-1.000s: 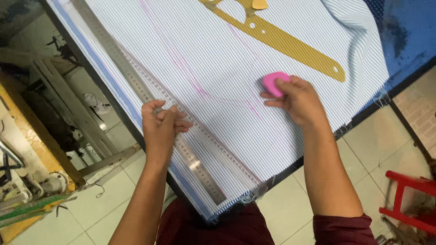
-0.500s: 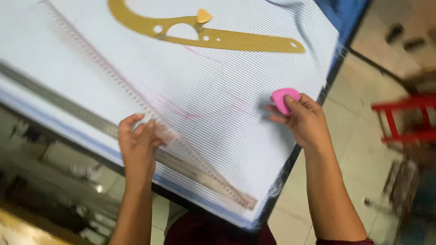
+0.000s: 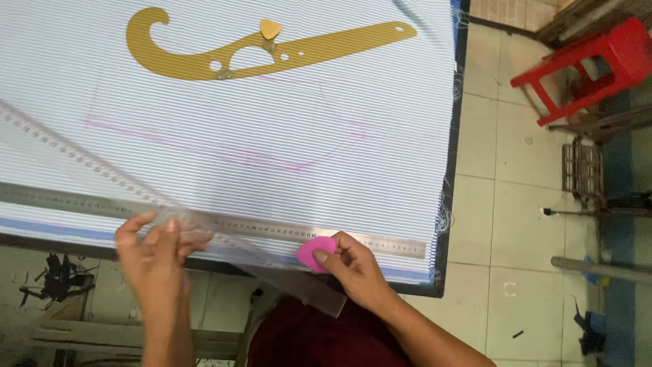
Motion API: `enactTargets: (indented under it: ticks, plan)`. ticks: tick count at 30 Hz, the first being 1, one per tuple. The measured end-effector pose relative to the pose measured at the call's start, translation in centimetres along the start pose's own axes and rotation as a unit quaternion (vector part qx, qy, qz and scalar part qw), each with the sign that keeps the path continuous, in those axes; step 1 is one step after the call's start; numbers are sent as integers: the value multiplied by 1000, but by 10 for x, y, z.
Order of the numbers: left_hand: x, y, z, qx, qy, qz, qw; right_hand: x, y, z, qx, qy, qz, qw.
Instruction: The person uses a pink chalk and a curved French curve template to draw curved lines on a striped fabric laid on a table. They also use a straight ruler to draw straight lines. The person repeatedly repositions the template and ruler to extend the pattern across the fabric.
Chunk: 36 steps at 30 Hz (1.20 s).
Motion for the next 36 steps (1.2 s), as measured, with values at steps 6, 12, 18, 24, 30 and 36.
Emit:
enactTargets:
  ticks: [6,12,18,24,30,36]
  plan:
    - [-59,20,15,0,-37,61,997,-5,2,26,-7,-94,-38,995]
    - [-113,41,7,49,-16,40,998,13,26,53,11,-70,-91,993]
    - [-166,73,-1,-187,222,197,936,53,49,18,33,116,-157,980]
    - [-193,97,52,-271,635,295,661,84,44,32,76,49,-217,972]
    - [-193,110,77,-358,677,296,571,74,28,-4,-18,142,-264,954]
    - [-195,101,59,-413,629,321,575,46,21,3,45,122,-295,947]
Point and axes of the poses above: each hand's wrist, its own y-axis towards the middle knuckle, its own x-axis out of the back of the hand, z = x × y, the point moved 8 cm from there along y, towards the middle knuckle, and after that the axes turned 1 degree about -x, right-handed, at the moved point
